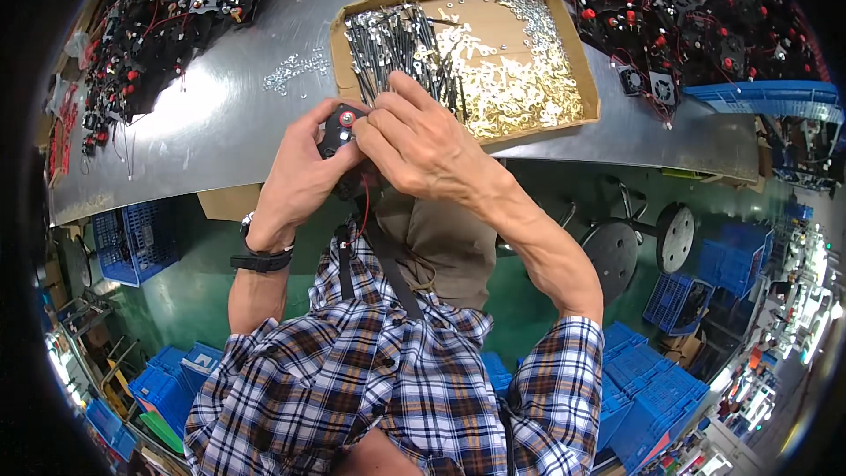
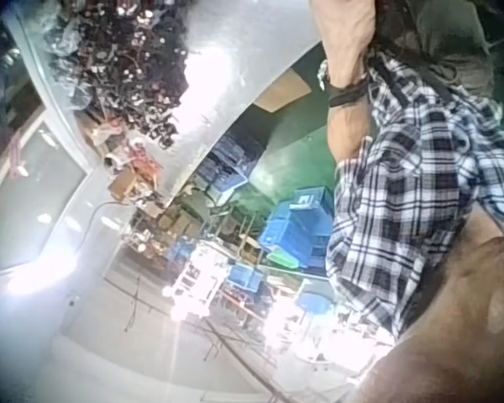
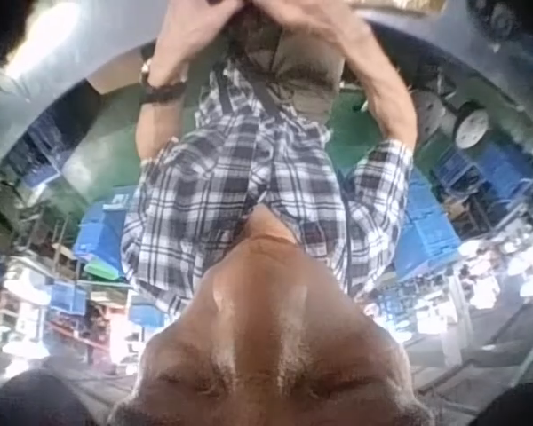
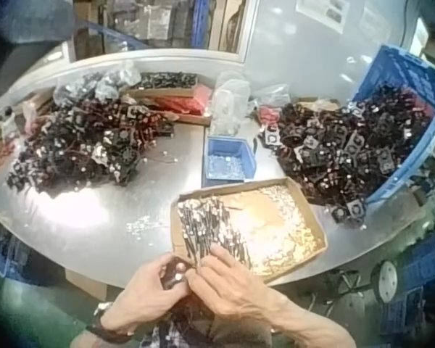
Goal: The recorder is assembling small electronic modules by connecting multiple wires and organizing them in a parts tray at a factory workbench.
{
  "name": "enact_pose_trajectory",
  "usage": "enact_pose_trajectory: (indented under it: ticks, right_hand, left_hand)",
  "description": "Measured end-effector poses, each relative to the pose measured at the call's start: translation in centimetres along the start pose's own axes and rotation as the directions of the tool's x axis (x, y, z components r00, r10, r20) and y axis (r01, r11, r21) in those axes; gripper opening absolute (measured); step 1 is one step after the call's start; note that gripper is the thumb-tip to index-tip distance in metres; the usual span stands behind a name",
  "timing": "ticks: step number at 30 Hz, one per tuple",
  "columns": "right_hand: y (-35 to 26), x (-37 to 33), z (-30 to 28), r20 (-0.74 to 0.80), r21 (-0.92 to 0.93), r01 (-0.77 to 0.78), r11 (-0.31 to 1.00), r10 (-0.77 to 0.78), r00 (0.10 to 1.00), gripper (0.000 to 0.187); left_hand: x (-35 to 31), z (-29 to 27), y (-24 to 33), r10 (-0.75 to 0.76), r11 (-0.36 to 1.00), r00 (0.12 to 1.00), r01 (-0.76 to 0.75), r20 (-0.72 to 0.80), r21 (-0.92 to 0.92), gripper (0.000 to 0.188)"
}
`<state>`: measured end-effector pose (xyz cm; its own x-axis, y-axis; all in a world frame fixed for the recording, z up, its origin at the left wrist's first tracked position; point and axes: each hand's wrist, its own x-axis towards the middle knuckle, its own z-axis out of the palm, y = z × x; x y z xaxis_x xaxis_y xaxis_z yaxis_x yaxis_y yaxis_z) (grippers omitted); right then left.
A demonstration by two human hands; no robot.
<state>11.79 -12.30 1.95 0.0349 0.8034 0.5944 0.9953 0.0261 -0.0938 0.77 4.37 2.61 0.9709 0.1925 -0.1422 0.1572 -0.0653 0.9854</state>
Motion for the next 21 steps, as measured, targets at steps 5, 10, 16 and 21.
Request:
enact_pose_trajectory:
  ticks: [5, 10, 16, 21]
  right_hand:
    - [0.4, -0.5, 0.0, -0.032, -0.030, -0.021, 0.999, 0.020, 0.999, 0.036]
    - [0.4, -0.7, 0.0, 0.042, -0.022, -0.008, 1.000, 0.009, 0.999, 0.033]
    - [0.8, -0.5, -0.6, 0.115, 0.016, 0.005, 1.000, -0.007, 0.993, 0.033]
    - [1.7, -1.8, -1.8, -0.039, 0.000, -0.127, 0.992, 0.127, 0.991, 0.027]
  left_hand:
    - [0.2, 0.4, -0.1, -0.057, 0.998, 0.998, 0.057, 0.015, -0.026, 0.025]
    - [0.2, 0.4, -0.6, -0.038, 0.999, 0.999, 0.038, 0.007, -0.014, 0.025]
    - [0.3, -0.1, -0.2, -0.059, 0.998, 0.998, 0.059, 0.016, -0.007, 0.025]
    - [0.7, -0.2, -0.5, -0.088, 0.991, 0.993, 0.095, 0.073, -0.095, 0.026]
